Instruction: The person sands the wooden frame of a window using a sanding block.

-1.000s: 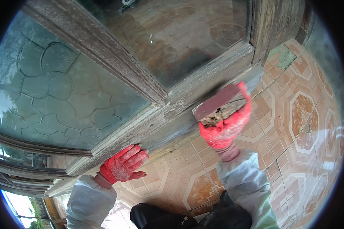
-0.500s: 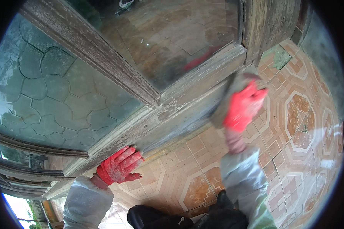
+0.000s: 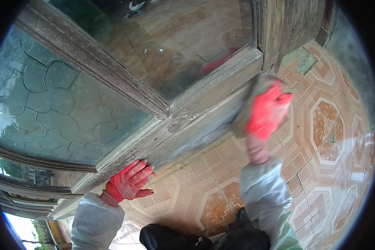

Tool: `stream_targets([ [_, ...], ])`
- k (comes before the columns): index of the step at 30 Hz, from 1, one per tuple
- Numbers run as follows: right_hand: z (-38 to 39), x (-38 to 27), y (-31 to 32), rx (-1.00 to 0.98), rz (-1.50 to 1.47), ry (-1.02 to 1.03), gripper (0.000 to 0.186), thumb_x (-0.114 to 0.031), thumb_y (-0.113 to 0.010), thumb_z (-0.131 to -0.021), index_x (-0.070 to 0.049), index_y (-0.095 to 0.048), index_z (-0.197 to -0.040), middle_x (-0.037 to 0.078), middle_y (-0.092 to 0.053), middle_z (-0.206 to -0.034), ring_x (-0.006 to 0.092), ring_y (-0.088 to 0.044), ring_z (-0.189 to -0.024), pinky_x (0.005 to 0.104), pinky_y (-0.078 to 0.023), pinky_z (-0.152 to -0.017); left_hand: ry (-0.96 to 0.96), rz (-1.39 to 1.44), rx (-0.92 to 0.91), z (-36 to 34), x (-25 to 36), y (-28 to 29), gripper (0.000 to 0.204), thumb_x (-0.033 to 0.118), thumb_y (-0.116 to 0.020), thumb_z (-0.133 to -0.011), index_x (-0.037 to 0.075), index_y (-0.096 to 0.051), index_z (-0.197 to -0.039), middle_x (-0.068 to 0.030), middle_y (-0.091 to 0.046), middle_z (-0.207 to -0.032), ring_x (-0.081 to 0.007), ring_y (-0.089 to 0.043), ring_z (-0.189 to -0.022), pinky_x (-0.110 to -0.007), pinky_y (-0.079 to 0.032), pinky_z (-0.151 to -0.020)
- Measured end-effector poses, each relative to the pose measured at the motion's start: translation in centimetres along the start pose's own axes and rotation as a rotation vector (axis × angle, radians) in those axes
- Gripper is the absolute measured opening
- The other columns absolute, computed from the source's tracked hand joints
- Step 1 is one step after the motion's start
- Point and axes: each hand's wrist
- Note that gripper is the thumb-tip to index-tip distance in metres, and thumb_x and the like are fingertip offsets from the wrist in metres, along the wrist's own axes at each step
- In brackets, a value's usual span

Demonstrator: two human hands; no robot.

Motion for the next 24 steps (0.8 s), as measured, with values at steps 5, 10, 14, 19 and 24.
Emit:
stream_targets([
  [5, 13.9, -1.4, 1.6, -0.438, -0.642, 0.543, 0.071, -0.046, -0.07, -0.077, 0.002, -0.048, -0.125, 0.02, -0.058, -0.113, 0.0341, -0.058, -0.106, 0.0421, -0.044, -0.094, -0.012, 0.014, -0.01, 0.5, 0.2, 0.7, 0.056, 0.053, -0.061, -0.083, 0.013, -0.058, -0.121, -0.005, -0.053, -0.129, -0.027, -0.046, -0.125, -0.043, -0.039, -0.105],
  [10, 3.6, -0.5, -1.4, 0.155, -0.235, 0.356, 0.047, -0.034, -0.061, -0.087, -0.002, -0.052, -0.119, 0.017, -0.062, -0.097, 0.0342, -0.062, -0.089, 0.0423, -0.048, -0.083, -0.022, -0.034, -0.039, 0.3, -0.1, 0.7, 0.057, 0.053, -0.062, -0.082, 0.012, -0.058, -0.121, -0.0056, -0.054, -0.127, -0.0287, -0.047, -0.124, -0.044, -0.039, -0.104],
  [14, -2.1, 0.1, -0.2, -0.037, -0.107, -0.16, 0.039, -0.029, -0.051, -0.093, 0.002, -0.05, -0.117, 0.021, -0.059, -0.097, 0.037, -0.061, -0.087, 0.0448, -0.047, -0.08, -0.019, -0.014, -0.05, 0.3, 0.2, 0.6, 0.057, 0.052, -0.064, -0.081, 0.011, -0.058, -0.121, -0.0063, -0.054, -0.126, -0.0297, -0.047, -0.123, -0.045, -0.04, -0.104],
  [19, 14.3, 0.5, 1.2, -0.444, -0.273, 0.418, 0.068, -0.049, -0.063, -0.08, 0.001, -0.048, -0.123, 0.02, -0.057, -0.105, 0.0343, -0.06, -0.096, 0.0446, -0.049, -0.082, -0.028, -0.051, -0.037, -0.6, 0.0, -0.5, 0.056, 0.05, -0.064, -0.081, 0.012, -0.058, -0.121, -0.0064, -0.053, -0.127, -0.0293, -0.046, -0.123, -0.044, -0.04, -0.104],
  [24, 9.7, 2.3, -1.5, -0.233, -0.451, 0.537, 0.072, -0.048, -0.06, -0.083, 0.0, -0.042, -0.133, 0.02, -0.054, -0.122, 0.0298, -0.054, -0.115, 0.0442, -0.044, -0.095, -0.003, -0.087, -0.098, 1.1, 0.0, -0.4, 0.055, 0.05, -0.065, -0.081, 0.014, -0.058, -0.122, -0.0053, -0.051, -0.129, -0.0274, -0.045, -0.124, -0.043, -0.041, -0.103],
])
Point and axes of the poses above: each hand's wrist, its own z-axis away from the middle knuckle, its own y-axis out of the back of the hand, x = y × z
